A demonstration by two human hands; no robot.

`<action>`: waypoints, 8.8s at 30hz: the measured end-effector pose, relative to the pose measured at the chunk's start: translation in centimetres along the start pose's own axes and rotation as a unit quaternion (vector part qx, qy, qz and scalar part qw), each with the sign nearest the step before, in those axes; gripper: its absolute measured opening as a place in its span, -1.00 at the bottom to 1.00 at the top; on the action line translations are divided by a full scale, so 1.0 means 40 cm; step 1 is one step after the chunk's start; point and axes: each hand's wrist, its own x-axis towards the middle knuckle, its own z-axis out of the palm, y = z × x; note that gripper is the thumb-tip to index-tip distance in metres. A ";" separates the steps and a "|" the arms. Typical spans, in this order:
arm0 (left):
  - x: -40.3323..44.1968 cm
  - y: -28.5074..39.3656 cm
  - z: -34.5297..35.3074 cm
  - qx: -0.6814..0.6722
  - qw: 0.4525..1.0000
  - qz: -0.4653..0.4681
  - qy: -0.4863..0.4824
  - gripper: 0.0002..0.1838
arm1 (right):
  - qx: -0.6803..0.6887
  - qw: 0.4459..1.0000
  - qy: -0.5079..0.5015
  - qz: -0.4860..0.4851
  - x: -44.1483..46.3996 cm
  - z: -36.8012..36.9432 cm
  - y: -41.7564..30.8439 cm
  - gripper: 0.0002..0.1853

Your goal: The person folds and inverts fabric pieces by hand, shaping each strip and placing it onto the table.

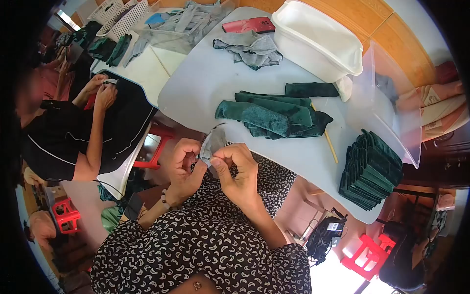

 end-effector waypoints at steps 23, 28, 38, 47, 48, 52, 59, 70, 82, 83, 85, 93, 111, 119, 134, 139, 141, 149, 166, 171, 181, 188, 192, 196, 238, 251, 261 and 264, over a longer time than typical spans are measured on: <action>-0.025 -0.043 -0.013 -0.071 0.992 -0.105 0.024 -0.77 | -0.076 0.982 0.001 -0.172 -0.009 0.024 0.001 -0.86; -0.013 -0.024 -0.016 -0.042 0.999 -0.026 -0.008 -0.78 | -0.068 0.996 0.026 -0.046 -0.004 0.040 0.000 -0.83; -0.025 -0.036 -0.016 -0.005 0.996 -0.082 -0.039 -0.77 | -0.135 0.986 0.065 -0.077 -0.003 0.048 0.026 -0.91; -0.023 -0.040 0.011 -0.071 0.997 -0.037 -0.011 -0.75 | -0.201 0.944 0.099 -0.244 -0.012 0.047 0.031 -0.91; -0.026 -0.045 0.006 -0.070 0.997 -0.038 -0.012 -0.75 | -0.200 0.942 0.093 -0.252 -0.015 0.046 0.028 -0.91; -0.027 -0.029 0.011 -0.084 0.993 -0.077 -0.006 -0.71 | -0.172 0.949 0.046 -0.261 -0.006 0.031 0.031 -0.89; -0.023 -0.047 -0.004 -0.083 0.995 -0.046 -0.019 -0.70 | 0.010 0.997 0.068 0.023 -0.025 0.039 0.039 -0.85; -0.032 -0.054 -0.016 -0.098 0.991 -0.090 0.009 -0.55 | -0.079 0.992 0.035 -0.092 -0.009 0.046 0.016 -0.88; -0.022 -0.031 0.001 -0.062 0.997 -0.049 -0.016 -0.63 | -0.170 0.955 0.097 -0.223 -0.020 0.051 0.033 -0.89; -0.019 -0.031 0.001 -0.065 0.997 -0.037 -0.027 -0.65 | -0.171 0.955 0.097 -0.223 -0.019 0.048 0.030 -0.89; -0.016 -0.036 0.000 -0.073 0.996 -0.028 -0.030 -0.66 | -0.180 0.951 0.077 -0.240 -0.014 0.040 0.026 -0.93; -0.018 -0.036 -0.017 -0.041 0.998 -0.017 -0.032 -0.71 | -0.005 1.000 0.011 -0.007 -0.023 0.032 0.056 -0.89; -0.016 -0.038 -0.023 -0.091 0.990 -0.062 -0.093 -0.62 | 0.092 0.991 0.014 0.093 -0.012 0.015 0.077 -0.78; -0.017 -0.035 -0.031 -0.074 0.992 -0.078 -0.068 -0.61 | 0.162 0.981 0.038 0.102 0.009 0.001 0.054 -0.87; -0.011 -0.034 -0.022 -0.095 0.980 -0.141 -0.104 -0.65 | 0.156 0.986 0.028 0.053 0.008 0.023 0.065 -0.93; -0.009 -0.021 -0.013 -0.088 0.985 -0.119 -0.083 -0.65 | 0.178 0.978 0.049 0.097 0.002 0.024 0.060 -0.94; -0.013 -0.020 -0.011 -0.088 0.986 -0.127 -0.064 -0.65 | 0.183 0.970 0.083 0.136 0.002 0.029 0.066 -0.92; -0.019 -0.038 -0.023 -0.092 0.993 -0.077 -0.022 -0.70 | -0.021 0.998 0.056 -0.023 -0.029 0.035 0.027 -0.88; -0.035 -0.030 0.002 -0.019 0.999 -0.039 -0.001 -0.71 | -0.138 0.966 0.049 -0.211 -0.030 0.048 0.035 -0.88; -0.034 -0.054 -0.005 -0.051 0.999 -0.015 -0.011 -0.64 | -0.119 0.972 0.020 -0.203 -0.029 0.035 0.032 -0.86; -0.042 -0.060 -0.022 -0.125 0.989 -0.075 -0.031 -0.65 | 0.043 0.998 0.013 0.033 -0.049 0.054 0.048 -0.89; -0.036 -0.045 -0.015 -0.105 0.991 -0.079 -0.023 -0.66 | -0.028 1.000 -0.008 -0.013 -0.038 0.045 0.044 -0.89; -0.040 -0.049 -0.028 -0.083 0.992 -0.058 -0.072 -0.66 | -0.131 0.969 -0.034 -0.205 -0.012 0.028 0.031 -0.88; -0.038 -0.058 -0.021 -0.116 0.990 -0.063 -0.052 -0.72 | -0.072 0.987 -0.021 -0.143 -0.026 0.032 0.044 -0.85; -0.021 -0.018 -0.016 0.034 0.998 0.020 -0.054 -0.77 | -0.110 0.985 0.046 -0.123 -0.027 0.020 0.035 -0.94; -0.040 -0.028 0.002 -0.043 0.997 -0.055 0.011 -0.73 | -0.103 0.989 0.002 -0.104 -0.025 0.007 0.037 -0.94; -0.039 -0.039 -0.020 0.051 0.997 0.009 -0.062 -0.69 | -0.124 0.986 -0.062 -0.090 -0.019 -0.011 0.044 -0.91; -0.032 -0.060 -0.009 -0.016 0.999 -0.045 -0.004 -0.66 | -0.091 0.993 0.057 -0.057 -0.050 0.023 0.049 -0.72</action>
